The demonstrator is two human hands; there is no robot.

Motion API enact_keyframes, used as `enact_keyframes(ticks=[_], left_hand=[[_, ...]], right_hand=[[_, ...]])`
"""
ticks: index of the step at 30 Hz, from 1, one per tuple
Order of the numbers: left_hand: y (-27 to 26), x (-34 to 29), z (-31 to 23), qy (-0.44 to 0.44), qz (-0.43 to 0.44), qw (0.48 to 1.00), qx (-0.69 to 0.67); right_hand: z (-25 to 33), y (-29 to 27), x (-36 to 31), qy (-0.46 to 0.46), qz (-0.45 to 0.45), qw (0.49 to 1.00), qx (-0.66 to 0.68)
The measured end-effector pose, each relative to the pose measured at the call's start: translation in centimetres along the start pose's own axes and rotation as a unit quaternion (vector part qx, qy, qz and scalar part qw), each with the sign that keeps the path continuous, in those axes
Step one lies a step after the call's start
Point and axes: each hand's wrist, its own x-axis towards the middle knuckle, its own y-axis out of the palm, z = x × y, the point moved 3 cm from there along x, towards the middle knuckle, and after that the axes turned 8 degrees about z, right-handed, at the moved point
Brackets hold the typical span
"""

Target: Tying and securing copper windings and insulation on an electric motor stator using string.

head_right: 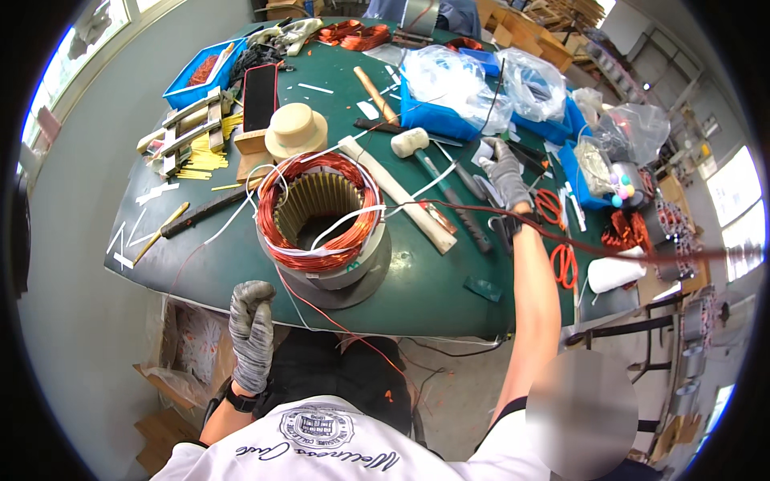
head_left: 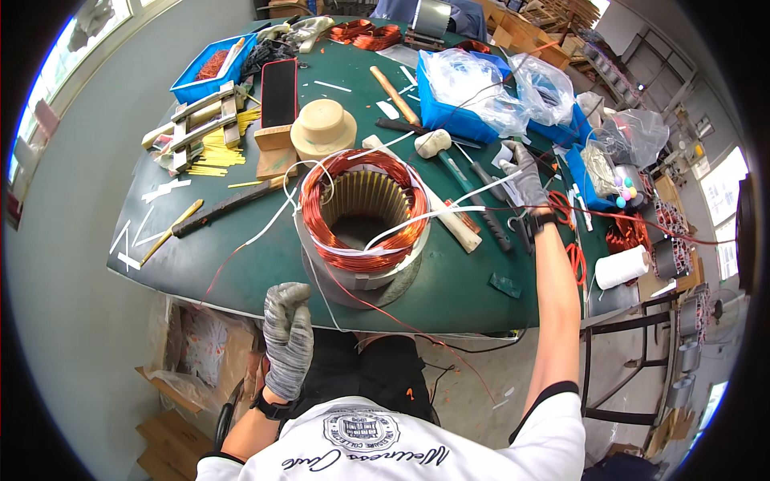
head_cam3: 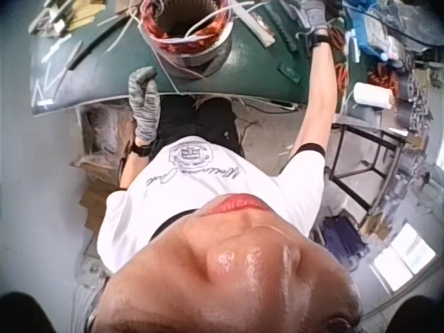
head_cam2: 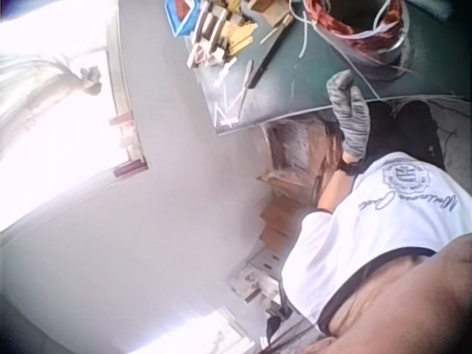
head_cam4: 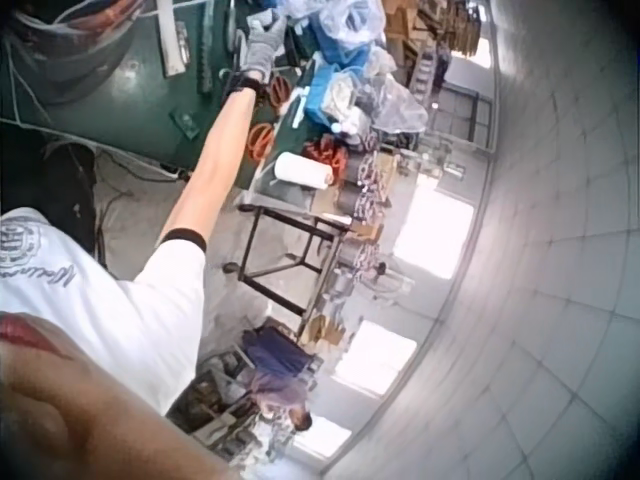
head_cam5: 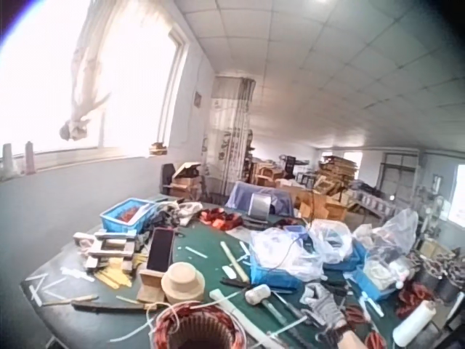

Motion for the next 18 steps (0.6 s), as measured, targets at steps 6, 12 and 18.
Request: enact_keyframes(ticks=[6, 12, 18], left_hand=[[0.7, 0.0, -1.2, 0.111, 0.051, 0.989, 0.079], [2.2, -0.7, -1.9, 0.131, 0.075, 0.988, 0.028], [2.6, -2.5, -3.1, 0.133, 0.115, 0.984, 0.006]], right_hand=[[11.2, -0.7, -11.6, -0.046, 0.050, 0.992, 0.111], [18.8, -1.3, -19.0, -0.025, 0.038, 0.997, 0.060], [19.9, -0.9, -21.4, 0.028, 0.096, 0.989, 0.111]])
